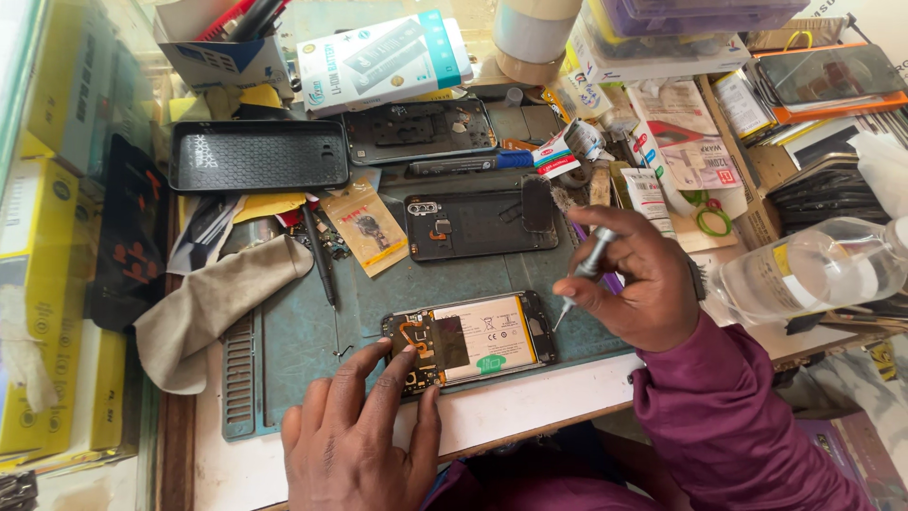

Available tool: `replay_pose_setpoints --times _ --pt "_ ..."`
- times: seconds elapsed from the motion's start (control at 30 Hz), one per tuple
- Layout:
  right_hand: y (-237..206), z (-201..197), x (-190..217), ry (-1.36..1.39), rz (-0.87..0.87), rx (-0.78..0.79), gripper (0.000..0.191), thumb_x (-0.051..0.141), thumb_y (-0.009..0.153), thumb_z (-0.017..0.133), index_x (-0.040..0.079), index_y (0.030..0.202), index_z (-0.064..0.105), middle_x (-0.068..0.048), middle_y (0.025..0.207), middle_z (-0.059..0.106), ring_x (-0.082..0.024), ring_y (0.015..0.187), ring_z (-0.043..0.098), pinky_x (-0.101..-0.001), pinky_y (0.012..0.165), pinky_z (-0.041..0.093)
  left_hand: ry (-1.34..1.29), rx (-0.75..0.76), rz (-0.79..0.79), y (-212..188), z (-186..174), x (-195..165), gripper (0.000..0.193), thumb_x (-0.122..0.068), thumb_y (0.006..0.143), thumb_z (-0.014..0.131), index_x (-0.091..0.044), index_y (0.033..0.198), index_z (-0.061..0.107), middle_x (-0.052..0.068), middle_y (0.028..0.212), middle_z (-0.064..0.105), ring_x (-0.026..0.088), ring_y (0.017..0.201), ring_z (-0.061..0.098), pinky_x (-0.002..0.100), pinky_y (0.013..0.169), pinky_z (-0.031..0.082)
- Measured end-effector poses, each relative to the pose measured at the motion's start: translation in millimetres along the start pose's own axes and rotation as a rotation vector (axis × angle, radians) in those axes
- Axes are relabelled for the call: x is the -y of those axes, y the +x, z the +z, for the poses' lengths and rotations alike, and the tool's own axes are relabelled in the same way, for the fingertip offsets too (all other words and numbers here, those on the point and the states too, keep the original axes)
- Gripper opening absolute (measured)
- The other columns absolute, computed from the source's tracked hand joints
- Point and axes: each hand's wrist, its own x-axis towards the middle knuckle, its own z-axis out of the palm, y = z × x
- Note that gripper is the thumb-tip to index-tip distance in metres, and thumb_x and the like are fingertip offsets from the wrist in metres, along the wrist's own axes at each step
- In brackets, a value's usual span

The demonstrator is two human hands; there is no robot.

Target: The person uses a precision screwdriver to remove screws from a disassembled smartphone's internal frame. They then use a plastic pry tool and tweezers to scrape and clean the inside of the phone's back cover, removing residue from the camera module area.

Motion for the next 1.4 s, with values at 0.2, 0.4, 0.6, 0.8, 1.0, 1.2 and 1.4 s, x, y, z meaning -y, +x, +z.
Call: replay_pose_setpoints --times 0.2,0.4,0.6,0.8,1.0,1.2,1.4 --pt "0.6 -0.3 -0.8 -0.027 -0.035 0.099 0.068 0.015 0.088 0.085 0.004 0.146 0.050 -0.004 0.087 0.070 -0.005 0.078 0.069 -0.0181 0.069 0.051 0.013 0.011 -0.001 -0.1 -0.1 0.7 0.049 -0.034 0.073 0.079 -0.019 0.120 0.076 0.003 0.123 0.068 0.019 0.091 0.066 0.038 0.070 0.042" --pt "-0.2 0.8 -1.4 -0.042 -0.023 0.121 0.071 0.014 0.085 0.087 0.004 0.145 0.051 -0.002 0.087 0.072 -0.005 0.075 0.068 -0.0185 0.065 0.049 0.017 0.010 -0.011 -0.6 0.1 0.4 0.048 -0.035 0.074 0.078 -0.020 0.120 0.076 0.002 0.123 0.068 0.019 0.092 0.065 0.038 0.071 0.042" --pt "0.4 2.3 -4.5 0.016 -0.120 0.157 0.069 0.012 0.085 0.086 0.003 0.143 0.051 -0.012 0.116 0.069 -0.008 0.083 0.072 -0.0210 0.068 0.056 0.031 0.065 -0.024 -0.1 -0.3 1.9 0.048 -0.035 0.075 0.078 -0.019 0.121 0.075 0.004 0.123 0.067 0.020 0.095 0.065 0.039 0.070 0.042" --pt "-0.3 2.1 -4.0 0.018 -0.062 0.194 0.072 0.013 0.083 0.088 0.004 0.144 0.051 -0.005 0.096 0.071 -0.006 0.075 0.071 -0.0199 0.062 0.054 0.031 0.068 -0.026 0.3 -0.8 1.8 0.048 -0.035 0.075 0.077 -0.019 0.121 0.075 0.004 0.123 0.067 0.021 0.096 0.065 0.039 0.071 0.042" --pt "2.9 3.9 -0.7 -0.024 -0.069 0.226 0.071 0.013 0.083 0.088 0.004 0.144 0.051 -0.001 0.077 0.071 -0.004 0.068 0.069 -0.0193 0.059 0.052 0.036 0.075 -0.024 1.3 -1.7 1.3 0.049 -0.035 0.075 0.077 -0.019 0.121 0.075 0.004 0.123 0.067 0.021 0.095 0.065 0.039 0.070 0.042" --pt "0.1 3.4 0.0 -0.022 -0.117 0.220 0.069 0.013 0.085 0.087 0.006 0.144 0.052 -0.004 0.084 0.072 -0.007 0.072 0.070 -0.0206 0.060 0.054 0.029 0.044 -0.018 0.4 -1.4 0.3 0.048 -0.036 0.075 0.077 -0.020 0.121 0.075 0.003 0.123 0.067 0.020 0.093 0.065 0.039 0.071 0.042" --pt "7.2 1.2 11.3 -0.095 -0.386 0.264 0.069 0.025 0.080 0.093 0.011 0.138 0.058 -0.002 0.084 0.072 -0.010 0.072 0.073 -0.0237 0.061 0.056 0.001 -0.036 -0.003 -2.2 -1.0 1.6 0.047 -0.035 0.074 0.079 -0.019 0.118 0.076 0.001 0.121 0.068 0.020 0.090 0.064 0.038 0.070 0.041"
